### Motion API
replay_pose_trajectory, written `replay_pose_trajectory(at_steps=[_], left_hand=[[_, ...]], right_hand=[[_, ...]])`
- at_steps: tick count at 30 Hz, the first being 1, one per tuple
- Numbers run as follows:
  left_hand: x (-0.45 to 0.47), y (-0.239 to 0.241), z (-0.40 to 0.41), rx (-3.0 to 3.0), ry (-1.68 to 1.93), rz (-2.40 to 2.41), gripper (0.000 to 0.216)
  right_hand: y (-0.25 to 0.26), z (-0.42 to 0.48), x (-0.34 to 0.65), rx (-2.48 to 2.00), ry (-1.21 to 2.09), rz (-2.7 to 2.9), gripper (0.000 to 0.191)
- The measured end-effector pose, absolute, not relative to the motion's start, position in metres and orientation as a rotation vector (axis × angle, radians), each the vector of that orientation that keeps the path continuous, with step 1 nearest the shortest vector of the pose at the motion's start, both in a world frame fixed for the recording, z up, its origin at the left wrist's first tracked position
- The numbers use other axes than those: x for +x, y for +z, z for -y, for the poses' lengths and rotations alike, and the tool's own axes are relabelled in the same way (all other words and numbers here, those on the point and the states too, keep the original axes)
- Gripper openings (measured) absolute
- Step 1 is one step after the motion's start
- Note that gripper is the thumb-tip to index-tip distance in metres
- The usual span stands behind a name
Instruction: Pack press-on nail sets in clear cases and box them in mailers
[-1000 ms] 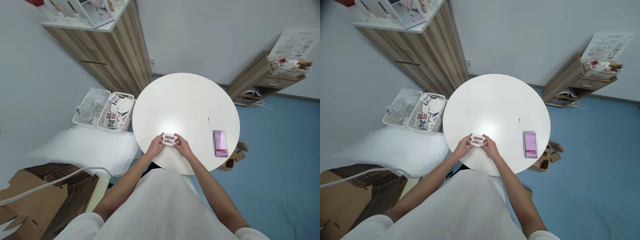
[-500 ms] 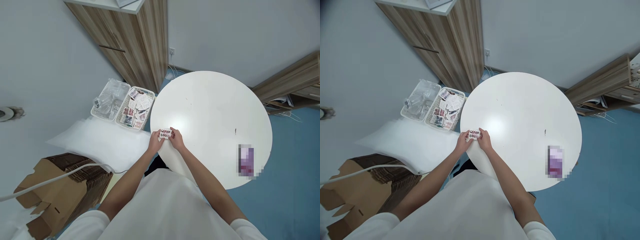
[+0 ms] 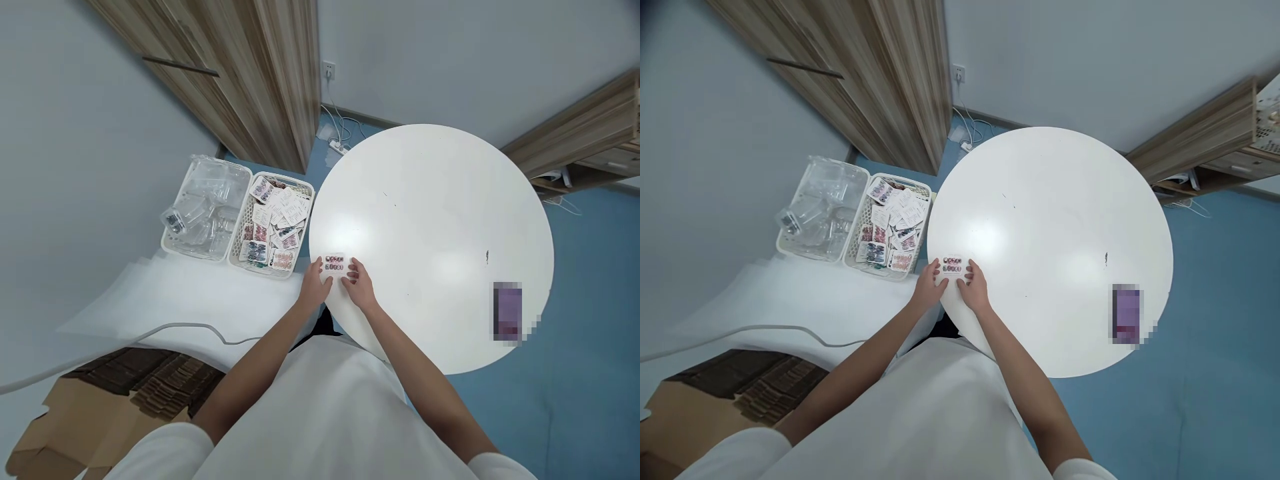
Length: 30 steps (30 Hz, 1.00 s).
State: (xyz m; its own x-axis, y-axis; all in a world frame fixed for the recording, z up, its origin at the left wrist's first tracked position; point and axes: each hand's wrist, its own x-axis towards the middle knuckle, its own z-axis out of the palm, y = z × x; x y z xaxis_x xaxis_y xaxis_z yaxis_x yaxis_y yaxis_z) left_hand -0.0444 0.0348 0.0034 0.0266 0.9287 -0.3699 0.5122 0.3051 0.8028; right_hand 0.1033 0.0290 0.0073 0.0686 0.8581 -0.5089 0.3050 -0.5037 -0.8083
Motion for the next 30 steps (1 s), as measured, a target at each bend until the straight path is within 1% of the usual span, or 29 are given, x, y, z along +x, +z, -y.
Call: replay_pose_trajectory(at_steps=[4, 13, 20, 30], left_hand=[[-0.046, 0.007, -0.031, 1.223, 0.597, -1.554, 0.061], [-0.050, 0.000, -0.055, 1.184, 0.656, -1.494, 0.070], [-0.052, -0.002, -0.073, 1.230, 0.646, -1.478, 0.071], [-0.051, -0.006, -0.076, 1.239, 0.646, -1.492, 0.073]], right_hand=[[0.012, -0.019, 0.097, -1.790, 1.533, 1.039, 0.065], [0.010, -0.040, 0.073, -1.721, 1.509, 1.018, 0.070], [0.013, -0.058, 0.069, -1.704, 1.493, 0.996, 0.072], [0.011, -0.057, 0.069, -1.679, 1.489, 0.966, 0.072]])
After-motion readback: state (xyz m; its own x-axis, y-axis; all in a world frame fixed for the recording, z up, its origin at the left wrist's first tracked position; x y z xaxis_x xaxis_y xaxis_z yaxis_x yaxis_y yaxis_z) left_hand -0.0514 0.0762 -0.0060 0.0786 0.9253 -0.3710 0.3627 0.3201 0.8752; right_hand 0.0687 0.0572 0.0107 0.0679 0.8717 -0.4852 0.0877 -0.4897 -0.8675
